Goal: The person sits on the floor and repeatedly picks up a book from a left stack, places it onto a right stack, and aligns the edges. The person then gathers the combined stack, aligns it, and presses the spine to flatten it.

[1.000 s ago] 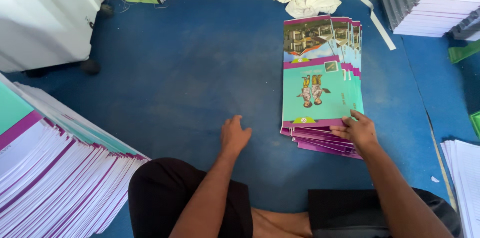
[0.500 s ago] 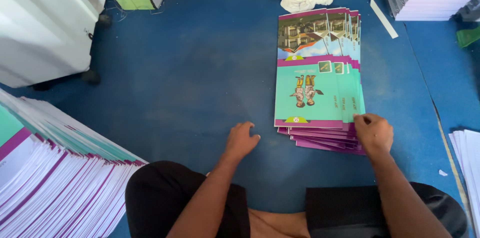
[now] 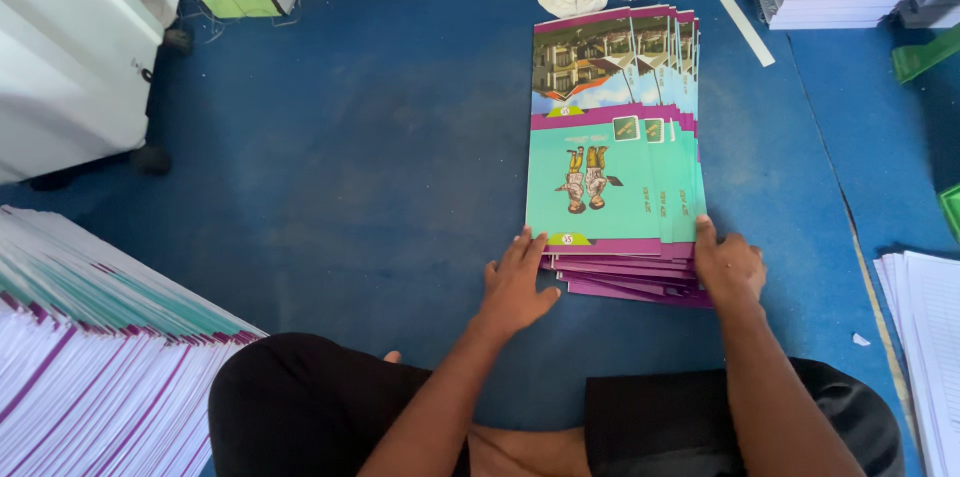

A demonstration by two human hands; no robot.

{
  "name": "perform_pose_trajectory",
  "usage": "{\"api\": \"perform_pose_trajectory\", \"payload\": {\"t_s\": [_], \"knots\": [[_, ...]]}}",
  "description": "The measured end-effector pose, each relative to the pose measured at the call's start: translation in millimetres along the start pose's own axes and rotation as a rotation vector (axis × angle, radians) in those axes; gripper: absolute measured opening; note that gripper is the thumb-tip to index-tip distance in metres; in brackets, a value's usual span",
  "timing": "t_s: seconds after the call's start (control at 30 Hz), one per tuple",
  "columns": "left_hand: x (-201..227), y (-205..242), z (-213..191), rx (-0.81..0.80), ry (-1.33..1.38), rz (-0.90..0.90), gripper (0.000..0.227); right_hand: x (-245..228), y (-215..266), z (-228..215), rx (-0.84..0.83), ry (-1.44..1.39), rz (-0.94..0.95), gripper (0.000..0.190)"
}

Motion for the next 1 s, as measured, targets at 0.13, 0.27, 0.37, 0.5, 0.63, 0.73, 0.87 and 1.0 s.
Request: {"api": "perform_pose_trajectory", "payload": {"t_s": [0.13,0.27,0.37,0.5,0.63,0.73,0.87,1.0], "knots": [[13,6,-5,-0.022,-0.051,0.060,0.097,-5,-1,0,-0.038,-0.090,0.019,0.089],[17,12,1,-0.097,-0.089,0.055,0.097,-3,-3,-3,-0.084,-0.157,0.106,0.096],[20,14,0,-0.090,-0.108,0.062,0.098,-7,-1,-5,-0.126,-0.223,0.145,0.102],[17,15,1,-0.089,-0.126,0.073,0.100,-14,0,-2,-0.248,-0.305,0.226,0.111],[19,13,4,-0.089,-0.121,0.074,0.101,-28,2,-6,-0.316,-0.393,0.151,0.118],[20,14,4,-0.115,-0.112,0.057,0.102,-39,8,-1,-0.407,-0.539,0.188,0.115],[20,14,3,-0.159,-0.122,0.019,0.104,-62,12,-11,-0.417,-0.453,0.103,0.100],[21,15,1,-0.148,-0.081,0.013,0.103,-88,17,-28,-0.438,-0.470,0.008,0.086]]}}
Point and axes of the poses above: each hand's wrist, its own y-axis away from the middle knuckle, its own z-axis out of the palm, x = y × z, the point moved 9 cm from there along -y, towards the middle knuckle, and after that the axes turned 1 degree about -y, right-handed, at the moved point
